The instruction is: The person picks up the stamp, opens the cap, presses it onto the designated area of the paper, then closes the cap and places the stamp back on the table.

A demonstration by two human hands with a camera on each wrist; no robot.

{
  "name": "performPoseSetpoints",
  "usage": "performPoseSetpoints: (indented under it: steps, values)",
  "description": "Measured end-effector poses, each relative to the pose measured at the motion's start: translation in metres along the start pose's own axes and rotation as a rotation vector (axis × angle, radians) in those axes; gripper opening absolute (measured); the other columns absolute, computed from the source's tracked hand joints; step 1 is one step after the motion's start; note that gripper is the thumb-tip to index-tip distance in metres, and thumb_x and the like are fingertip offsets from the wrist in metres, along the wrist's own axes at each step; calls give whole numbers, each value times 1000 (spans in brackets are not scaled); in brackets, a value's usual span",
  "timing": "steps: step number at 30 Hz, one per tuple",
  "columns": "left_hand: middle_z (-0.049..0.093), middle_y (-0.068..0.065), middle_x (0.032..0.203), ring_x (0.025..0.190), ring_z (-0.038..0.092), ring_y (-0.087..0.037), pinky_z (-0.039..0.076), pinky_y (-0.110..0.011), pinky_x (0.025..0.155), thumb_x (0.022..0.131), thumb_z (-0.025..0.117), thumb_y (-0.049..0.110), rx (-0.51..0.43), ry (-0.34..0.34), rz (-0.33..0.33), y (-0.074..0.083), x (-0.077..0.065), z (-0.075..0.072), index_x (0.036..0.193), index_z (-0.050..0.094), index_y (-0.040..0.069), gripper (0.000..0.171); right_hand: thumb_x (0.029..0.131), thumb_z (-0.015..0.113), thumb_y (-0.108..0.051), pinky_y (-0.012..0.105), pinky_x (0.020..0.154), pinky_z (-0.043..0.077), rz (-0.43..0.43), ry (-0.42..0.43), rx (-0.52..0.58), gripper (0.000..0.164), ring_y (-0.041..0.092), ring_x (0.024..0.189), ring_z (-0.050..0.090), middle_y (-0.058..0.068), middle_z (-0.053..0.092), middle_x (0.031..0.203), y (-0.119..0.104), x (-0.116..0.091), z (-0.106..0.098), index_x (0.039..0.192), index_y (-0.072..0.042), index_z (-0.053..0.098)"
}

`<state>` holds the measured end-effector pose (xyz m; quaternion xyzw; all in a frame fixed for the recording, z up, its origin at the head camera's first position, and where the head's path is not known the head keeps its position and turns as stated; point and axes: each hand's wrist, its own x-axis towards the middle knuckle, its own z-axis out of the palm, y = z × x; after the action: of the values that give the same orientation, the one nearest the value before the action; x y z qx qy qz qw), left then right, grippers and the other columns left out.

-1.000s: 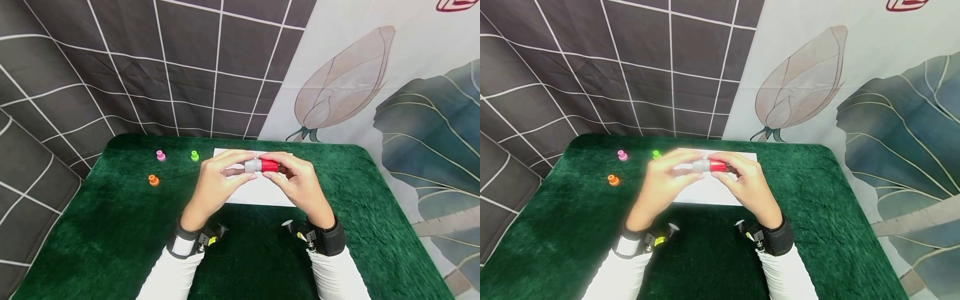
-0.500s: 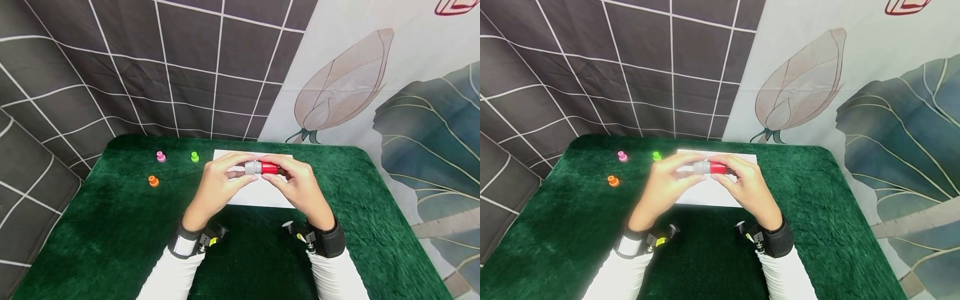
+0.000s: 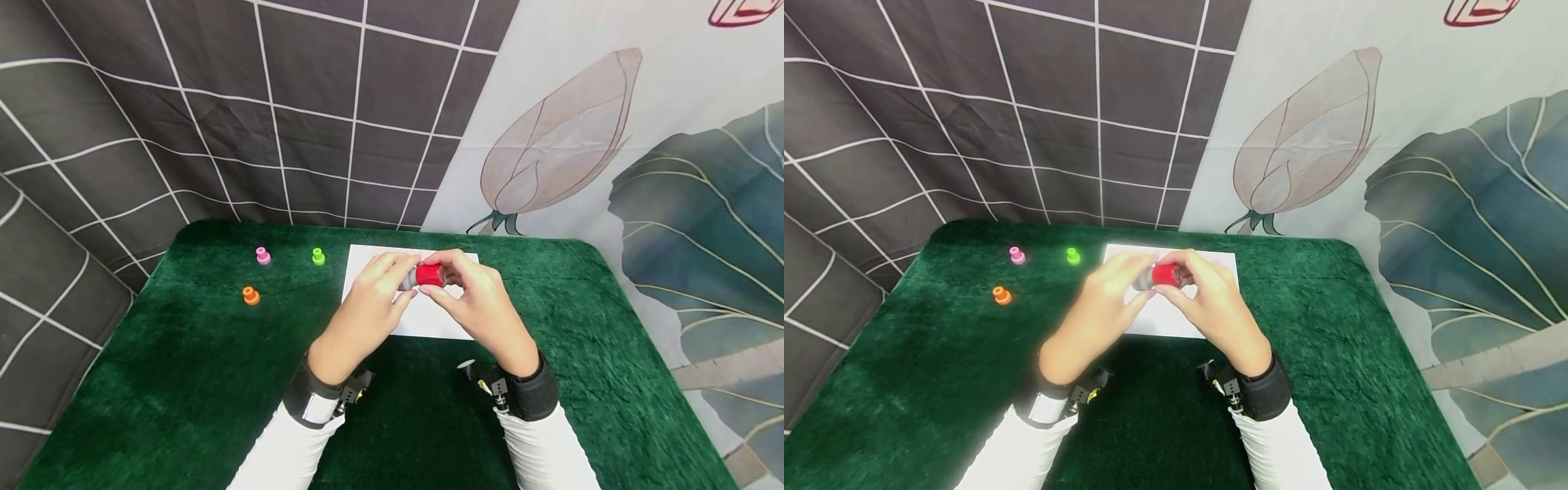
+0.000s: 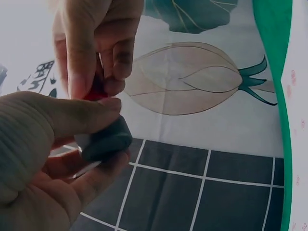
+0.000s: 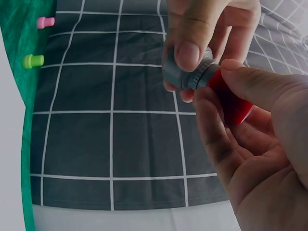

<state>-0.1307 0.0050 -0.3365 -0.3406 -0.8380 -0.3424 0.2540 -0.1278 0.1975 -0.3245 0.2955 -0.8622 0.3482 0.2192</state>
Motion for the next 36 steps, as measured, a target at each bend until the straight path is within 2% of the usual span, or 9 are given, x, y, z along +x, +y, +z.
performPoseSetpoints:
  steps: [7,12,15,20,23,27,32,36]
  values:
    - [65,-15,110,101,61,-23,56,-35,92,76,79,1,70,-16,-51,-5,-3,1,116,67,-3,42,81,78,-16,36,74,62,-29,-31,4,38,10,80,64,3,70,92,2,2,8,114,-7,62]
    - [68,-13,104,90,64,-21,60,-35,84,74,82,6,34,4,-150,-18,-7,-3,110,71,1,38,84,76,-18,38,84,60,-2,-106,80,47,16,98,65,7,69,109,3,2,9,124,-6,57]
    - [71,-13,103,92,66,-22,59,-39,87,73,84,9,7,40,-229,-31,-13,-5,108,72,3,37,87,72,-25,41,91,58,47,-159,116,51,19,110,62,8,65,121,6,1,9,130,-7,53]
    - [71,-15,105,93,67,-27,60,-44,83,74,83,12,-29,75,-346,-59,-26,-10,111,70,4,40,91,66,-37,46,97,53,113,-237,52,50,20,114,59,6,63,125,17,-1,10,132,-10,53]
    - [71,-17,110,96,68,-30,60,-46,84,76,82,14,-58,74,-442,-80,-35,-11,112,69,3,40,91,65,-39,47,97,52,143,-282,19,50,21,113,59,6,63,125,28,-3,10,130,-10,54]
    - [71,-19,112,101,66,-34,58,-51,87,78,81,16,-48,31,-564,-106,-48,-14,114,68,3,40,92,65,-36,48,93,53,155,-339,-16,47,25,110,60,9,64,123,42,-9,9,127,-7,56]
    - [72,-23,108,91,65,-35,57,-53,79,79,80,15,-19,-28,-638,-131,-59,-20,114,68,1,39,93,64,-36,49,91,54,184,-365,-39,44,28,108,60,10,63,123,55,-18,5,125,-7,57]
    - [70,-25,105,89,63,-36,55,-54,81,79,80,13,12,-48,-649,-144,-66,-23,110,67,-3,37,94,62,-39,50,92,53,250,-375,-32,43,29,110,60,8,62,124,63,-26,0,125,-10,56]
